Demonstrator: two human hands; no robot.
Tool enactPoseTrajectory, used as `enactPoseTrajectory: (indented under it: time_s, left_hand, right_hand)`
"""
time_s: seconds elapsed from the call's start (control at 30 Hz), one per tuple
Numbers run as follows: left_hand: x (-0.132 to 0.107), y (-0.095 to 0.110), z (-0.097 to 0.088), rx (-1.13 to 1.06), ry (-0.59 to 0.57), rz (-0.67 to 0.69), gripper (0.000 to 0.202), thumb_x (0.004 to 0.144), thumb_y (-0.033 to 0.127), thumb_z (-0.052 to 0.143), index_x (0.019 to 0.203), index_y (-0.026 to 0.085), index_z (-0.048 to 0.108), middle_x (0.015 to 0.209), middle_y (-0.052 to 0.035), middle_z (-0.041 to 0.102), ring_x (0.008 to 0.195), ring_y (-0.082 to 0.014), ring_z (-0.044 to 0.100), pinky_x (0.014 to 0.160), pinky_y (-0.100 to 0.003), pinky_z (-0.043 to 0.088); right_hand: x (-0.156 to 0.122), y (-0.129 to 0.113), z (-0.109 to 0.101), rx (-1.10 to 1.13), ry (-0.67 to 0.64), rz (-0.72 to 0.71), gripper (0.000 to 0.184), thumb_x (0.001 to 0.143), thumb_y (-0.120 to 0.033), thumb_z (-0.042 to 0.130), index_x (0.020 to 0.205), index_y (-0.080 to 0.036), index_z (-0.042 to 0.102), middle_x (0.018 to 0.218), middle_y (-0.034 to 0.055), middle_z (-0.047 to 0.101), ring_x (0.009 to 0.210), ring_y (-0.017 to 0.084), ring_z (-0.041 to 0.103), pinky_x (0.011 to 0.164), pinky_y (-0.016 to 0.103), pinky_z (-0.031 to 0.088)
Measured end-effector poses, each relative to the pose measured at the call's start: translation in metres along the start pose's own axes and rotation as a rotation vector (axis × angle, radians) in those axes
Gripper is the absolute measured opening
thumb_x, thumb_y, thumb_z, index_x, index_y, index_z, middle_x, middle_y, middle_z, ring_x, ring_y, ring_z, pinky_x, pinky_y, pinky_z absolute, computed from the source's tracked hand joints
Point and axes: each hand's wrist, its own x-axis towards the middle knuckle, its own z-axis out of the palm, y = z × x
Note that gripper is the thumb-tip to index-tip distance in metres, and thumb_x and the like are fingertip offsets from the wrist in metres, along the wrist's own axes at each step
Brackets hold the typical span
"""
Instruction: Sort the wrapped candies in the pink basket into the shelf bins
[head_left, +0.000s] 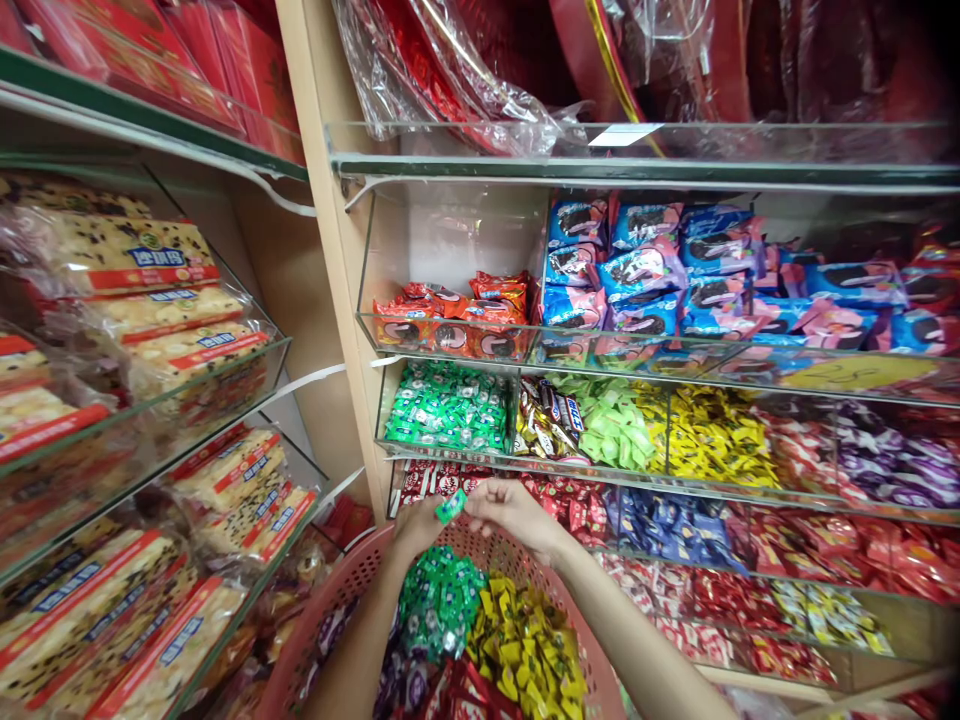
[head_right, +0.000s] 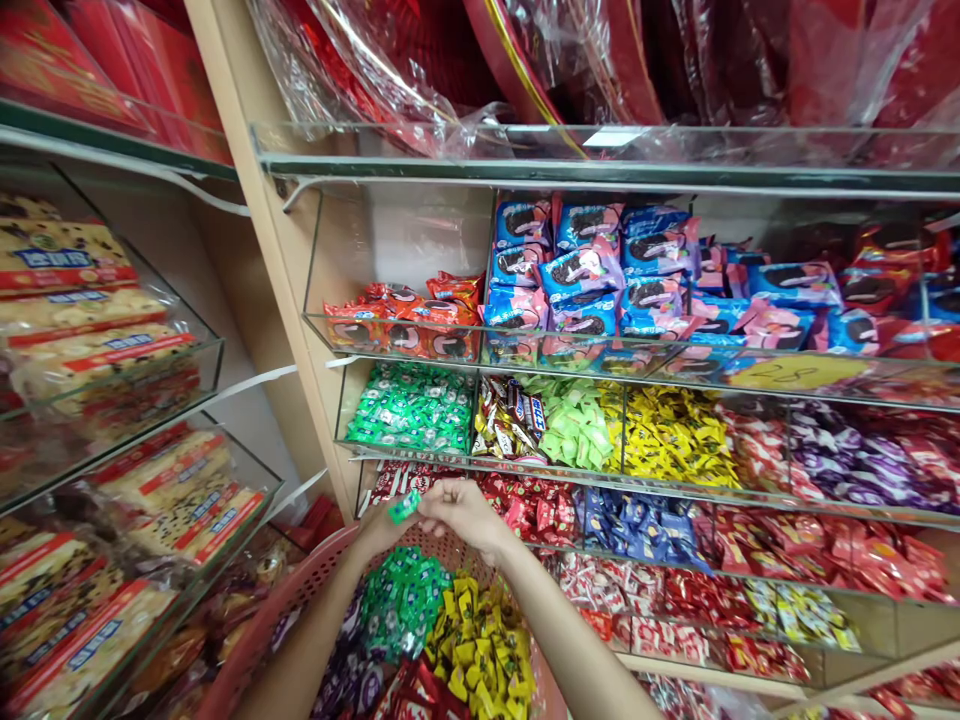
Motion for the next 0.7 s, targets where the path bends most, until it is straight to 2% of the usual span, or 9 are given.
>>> enactPoseTrajectory:
  time_s: [0.1, 0.23, 0.47, 0.57, 0.7]
  left_hand:
    - [0.001, -0.002, 0.002, 0.023, 0.051, 0.045, 0.05, 0.08, 0.064, 0.033, 0.089, 0.024, 0.063, 0.089, -0.003, 0.069, 0.086, -0.0201, 0.061, 0.069, -0.024, 0.037]
    - [0.003, -0.004, 0.006, 0.026, 0.073, 0.051, 0.054, 0.079, 0.067, 0.031, 0.088, 0.023, 0.061, 0.087, -0.0033, 0.069, 0.085, -0.019, 0.061, 0.068, -0.023, 0.036]
    - [0.002, -0.005, 0.006, 0.035, 0.084, 0.068, 0.052, 0.081, 0.064, 0.03, 0.087, 0.023, 0.061, 0.089, -0.0043, 0.069, 0.084, -0.0195, 0.061, 0.069, -0.024, 0.036]
    - [0.003, -0.006, 0.007, 0.046, 0.086, 0.072, 0.052, 0.082, 0.063, 0.029, 0.087, 0.023, 0.062, 0.087, -0.0044, 0.069, 0.085, -0.0204, 0.062, 0.069, -0.024, 0.037]
    - [0.004, -0.007, 0.008, 0.015, 0.076, 0.087, 0.047, 0.081, 0.061, 0.035, 0.094, 0.026, 0.063, 0.094, -0.0035, 0.069, 0.092, -0.0219, 0.062, 0.072, -0.025, 0.039]
  right_hand:
    - [-0.005, 0.022, -0.008, -0.201, -0.096, 0.107, 0.025, 0.061, -0.038, 0.069, 0.064, -0.014, 0.061, 0.05, -0.0033, 0.06, 0.046, 0.008, 0.054, 0.047, 0.019, 0.039]
    - [-0.005, 0.044, -0.007, -0.299, -0.118, 0.163, 0.019, 0.061, -0.033, 0.067, 0.062, -0.015, 0.061, 0.049, -0.0047, 0.058, 0.046, 0.009, 0.055, 0.045, 0.019, 0.038]
    - [-0.003, 0.058, -0.007, -0.382, -0.109, 0.172, 0.014, 0.064, -0.031, 0.064, 0.066, -0.017, 0.062, 0.051, -0.005, 0.058, 0.041, 0.01, 0.052, 0.039, 0.018, 0.034]
    - [-0.002, 0.044, -0.006, -0.488, -0.138, 0.06, 0.012, 0.068, -0.029, 0.061, 0.068, -0.017, 0.064, 0.052, -0.0049, 0.057, 0.039, 0.009, 0.049, 0.04, 0.019, 0.033]
    - [0.005, -0.004, 0.003, -0.637, -0.069, -0.292, 0.014, 0.073, -0.028, 0.059, 0.073, -0.016, 0.069, 0.065, -0.0005, 0.065, 0.06, 0.014, 0.058, 0.058, 0.023, 0.043]
